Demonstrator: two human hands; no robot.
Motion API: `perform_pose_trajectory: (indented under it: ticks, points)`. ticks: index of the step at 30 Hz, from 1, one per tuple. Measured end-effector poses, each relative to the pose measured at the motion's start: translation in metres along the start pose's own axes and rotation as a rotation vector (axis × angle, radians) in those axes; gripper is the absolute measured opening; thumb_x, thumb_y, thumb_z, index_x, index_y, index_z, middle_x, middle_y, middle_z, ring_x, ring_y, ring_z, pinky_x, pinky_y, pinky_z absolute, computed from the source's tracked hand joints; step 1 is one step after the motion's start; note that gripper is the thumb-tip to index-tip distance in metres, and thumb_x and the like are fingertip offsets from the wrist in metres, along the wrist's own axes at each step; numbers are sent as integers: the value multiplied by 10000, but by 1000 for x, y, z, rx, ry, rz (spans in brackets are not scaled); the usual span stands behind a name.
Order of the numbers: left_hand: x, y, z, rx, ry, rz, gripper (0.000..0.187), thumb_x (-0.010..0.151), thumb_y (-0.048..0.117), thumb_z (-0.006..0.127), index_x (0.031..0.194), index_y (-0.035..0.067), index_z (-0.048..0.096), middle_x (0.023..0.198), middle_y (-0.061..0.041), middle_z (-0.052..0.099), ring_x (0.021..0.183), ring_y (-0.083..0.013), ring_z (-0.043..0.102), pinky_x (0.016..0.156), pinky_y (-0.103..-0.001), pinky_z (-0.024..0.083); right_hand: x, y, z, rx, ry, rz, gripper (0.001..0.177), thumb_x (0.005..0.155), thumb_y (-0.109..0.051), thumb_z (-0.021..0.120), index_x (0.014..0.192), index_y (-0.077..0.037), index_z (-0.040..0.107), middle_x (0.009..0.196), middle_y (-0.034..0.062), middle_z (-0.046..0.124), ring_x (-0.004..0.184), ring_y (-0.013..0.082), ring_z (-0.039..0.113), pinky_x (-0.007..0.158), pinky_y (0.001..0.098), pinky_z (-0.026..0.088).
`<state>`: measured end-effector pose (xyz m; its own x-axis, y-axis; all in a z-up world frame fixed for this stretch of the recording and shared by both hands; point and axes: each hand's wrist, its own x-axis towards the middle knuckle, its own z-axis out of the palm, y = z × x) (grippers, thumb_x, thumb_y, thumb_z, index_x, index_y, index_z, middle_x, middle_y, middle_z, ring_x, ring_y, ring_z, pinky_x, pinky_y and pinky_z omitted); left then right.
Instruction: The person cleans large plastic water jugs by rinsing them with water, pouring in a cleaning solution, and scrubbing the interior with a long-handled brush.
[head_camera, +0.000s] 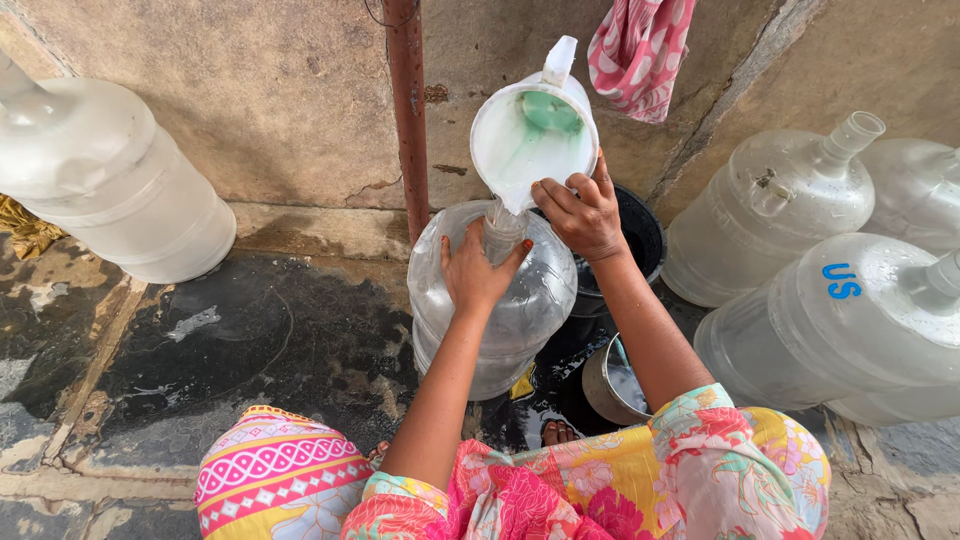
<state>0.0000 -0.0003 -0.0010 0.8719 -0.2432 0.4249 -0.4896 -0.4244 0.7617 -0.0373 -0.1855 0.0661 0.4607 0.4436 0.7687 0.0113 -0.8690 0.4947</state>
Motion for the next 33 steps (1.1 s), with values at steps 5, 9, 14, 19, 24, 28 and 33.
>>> perform_pose_trajectory:
  ticks: [5, 9, 14, 19, 24, 28, 33]
  points:
    - [-2, 2, -1, -20, 4, 0, 827, 752, 690, 748, 1280, 65, 618, 1147, -86, 737, 1094, -259, 694, 1233, -529, 153, -3, 1, 3, 3, 12, -18, 122, 946, -217, 784, 1067, -230, 790, 1055, -135, 707, 981, 131, 514, 1253, 567, 345]
    - [-2, 2, 0, -12, -29, -44, 808, 739, 687, 738, 1263, 81, 632, 1136, -70, 742, 1081, -241, 702, 1258, -520, 159, -8, -1, 2, -43, -6, -31, 178, 935, -227, 760, 1109, -241, 791, 1101, -154, 695, 989, 130, 512, 1252, 549, 338]
    - [-1, -1, 3, -3, -15, -23, 797, 743, 693, 744, 1247, 84, 643, 1150, -71, 738, 1090, -248, 695, 1241, -523, 163, -13, -1, 6, -76, 16, -43, 199, 934, -242, 761, 1130, -258, 788, 1139, -178, 669, 1002, 129, 486, 1265, 524, 316]
    - [1, -3, 4, 7, -47, -34, 803, 743, 698, 740, 1254, 86, 646, 1151, -78, 731, 1103, -248, 690, 1238, -523, 150, -16, -3, 9, -161, 19, -52, 195, 951, -255, 763, 1140, -302, 780, 1169, -212, 639, 1051, 126, 455, 1290, 485, 282]
    - [1, -10, 7, 57, -109, -46, 844, 757, 674, 728, 1341, 81, 582, 1223, -121, 702, 1196, -271, 649, 1259, -527, 147, -11, 1, 12, -163, 35, -29, 204, 945, -248, 761, 1140, -307, 772, 1186, -208, 640, 1074, 138, 465, 1293, 481, 265]
    - [1, -17, 1, 254, -207, 97, 996, 739, 612, 757, 1486, 38, 435, 1446, -180, 532, 1385, -375, 446, 1209, -574, 143, -15, 8, 15, -168, 6, -28, 236, 931, -222, 751, 1159, -279, 780, 1186, -192, 643, 1069, 138, 468, 1294, 490, 261]
    - [-1, -18, -32, 475, -449, -34, 922, 841, 734, 642, 1517, 171, 366, 1657, -125, 259, 1495, -401, 196, 1160, -659, 107, -52, 19, 22, -129, -168, -46, 273, 886, -205, 721, 1142, -263, 796, 1145, -159, 664, 1075, 139, 521, 1294, 485, 287]
